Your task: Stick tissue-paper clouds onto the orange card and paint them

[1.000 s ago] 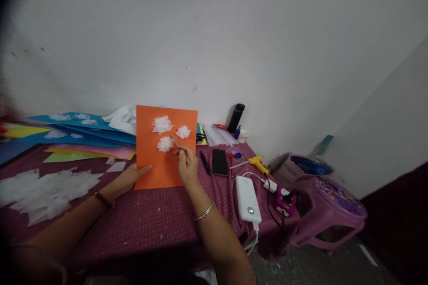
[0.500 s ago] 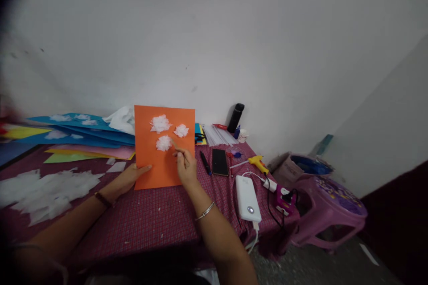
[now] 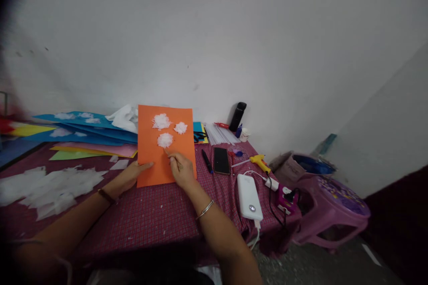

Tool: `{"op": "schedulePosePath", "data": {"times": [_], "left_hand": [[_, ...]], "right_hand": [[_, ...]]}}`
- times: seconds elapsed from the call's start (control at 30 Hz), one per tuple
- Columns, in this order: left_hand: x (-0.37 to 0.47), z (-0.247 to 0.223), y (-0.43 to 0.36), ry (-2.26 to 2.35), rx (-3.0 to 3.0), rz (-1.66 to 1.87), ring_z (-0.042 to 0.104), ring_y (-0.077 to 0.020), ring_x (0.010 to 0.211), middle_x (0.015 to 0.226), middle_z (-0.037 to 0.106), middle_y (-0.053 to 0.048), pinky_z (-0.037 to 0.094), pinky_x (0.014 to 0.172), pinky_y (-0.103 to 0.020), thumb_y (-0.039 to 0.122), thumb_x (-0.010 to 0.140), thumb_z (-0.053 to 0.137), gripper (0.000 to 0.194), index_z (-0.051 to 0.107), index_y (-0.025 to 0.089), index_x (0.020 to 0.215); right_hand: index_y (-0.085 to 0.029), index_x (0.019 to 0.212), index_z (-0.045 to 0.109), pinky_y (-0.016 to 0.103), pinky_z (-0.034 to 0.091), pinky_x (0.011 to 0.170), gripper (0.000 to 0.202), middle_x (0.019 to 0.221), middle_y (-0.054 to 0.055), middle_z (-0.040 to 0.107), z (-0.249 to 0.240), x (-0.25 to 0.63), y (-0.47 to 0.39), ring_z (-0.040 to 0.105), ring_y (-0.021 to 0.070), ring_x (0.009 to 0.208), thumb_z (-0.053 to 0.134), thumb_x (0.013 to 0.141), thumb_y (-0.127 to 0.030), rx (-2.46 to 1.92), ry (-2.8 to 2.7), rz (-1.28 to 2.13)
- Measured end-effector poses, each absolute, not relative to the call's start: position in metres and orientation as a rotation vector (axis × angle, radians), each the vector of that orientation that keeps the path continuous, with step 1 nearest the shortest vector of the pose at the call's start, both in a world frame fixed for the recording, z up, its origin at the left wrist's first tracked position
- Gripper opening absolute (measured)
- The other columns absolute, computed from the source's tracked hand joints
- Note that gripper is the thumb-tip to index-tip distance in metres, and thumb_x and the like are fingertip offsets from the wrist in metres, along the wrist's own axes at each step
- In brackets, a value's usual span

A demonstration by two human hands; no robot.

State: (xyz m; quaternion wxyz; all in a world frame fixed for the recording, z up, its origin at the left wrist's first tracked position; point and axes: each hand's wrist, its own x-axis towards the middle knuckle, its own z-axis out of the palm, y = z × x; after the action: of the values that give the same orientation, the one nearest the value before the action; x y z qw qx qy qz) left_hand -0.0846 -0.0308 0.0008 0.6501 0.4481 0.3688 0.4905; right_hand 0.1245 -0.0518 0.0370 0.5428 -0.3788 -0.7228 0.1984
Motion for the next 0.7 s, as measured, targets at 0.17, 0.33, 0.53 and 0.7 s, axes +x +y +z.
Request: {"op": "schedulePosePath", "data": {"times": [0.17,0.33,0.53,0.7], "left_hand": [[-0.0839,0.0022,-0.0318,0.866,1.006,1.116,0.072,-0.0320,0.095,0.111,0.074,-0.015,0.058,0.086,-0.042,0.034,0.066,0.085,0.055,0.070,0.012,0.113],[-0.0827,0.0051,-0.0339,0.862,0.992,1.129,0.071,-0.0320,0.098,0.113,0.073,-0.015,0.057,0.089,-0.042,0.034,0.064,0.086,0.057,0.070,0.014,0.115],[-0.0830,0.0063,-0.0350,0.852,0.969,1.099,0.072,-0.0326,0.095,0.110,0.074,-0.016,0.057,0.088,-0.044,0.035,0.063,0.086,0.059,0.069,0.012,0.115],[-0.0833,0.0066,-0.0348,0.850,0.969,1.101,0.073,-0.0316,0.092,0.110,0.074,-0.017,0.058,0.086,-0.044,0.035,0.064,0.087,0.058,0.070,0.011,0.113]], "right_hand": [[-0.021,0.069,0.056,0.025,0.041,0.057,0.021,0.055,-0.003,0.054,0.0376,0.1248,-0.0515,0.052,0.0133,0.053,0.046,0.086,-0.027,-0.934,-1.663,0.714],[-0.022,0.064,0.049,0.022,0.034,0.043,0.025,0.045,-0.006,0.043,0.0363,0.1256,-0.0485,0.041,0.0107,0.040,0.038,0.086,-0.029,-0.919,-1.618,0.878],[-0.022,0.068,0.053,0.023,0.036,0.047,0.026,0.051,-0.005,0.048,0.0363,0.1295,-0.0455,0.045,0.0115,0.046,0.044,0.088,-0.036,-0.911,-1.549,0.826],[-0.020,0.079,0.056,0.023,0.037,0.050,0.022,0.063,-0.002,0.056,0.0340,0.1279,-0.0462,0.047,0.0120,0.052,0.047,0.089,-0.037,-0.896,-1.548,0.774]]}}
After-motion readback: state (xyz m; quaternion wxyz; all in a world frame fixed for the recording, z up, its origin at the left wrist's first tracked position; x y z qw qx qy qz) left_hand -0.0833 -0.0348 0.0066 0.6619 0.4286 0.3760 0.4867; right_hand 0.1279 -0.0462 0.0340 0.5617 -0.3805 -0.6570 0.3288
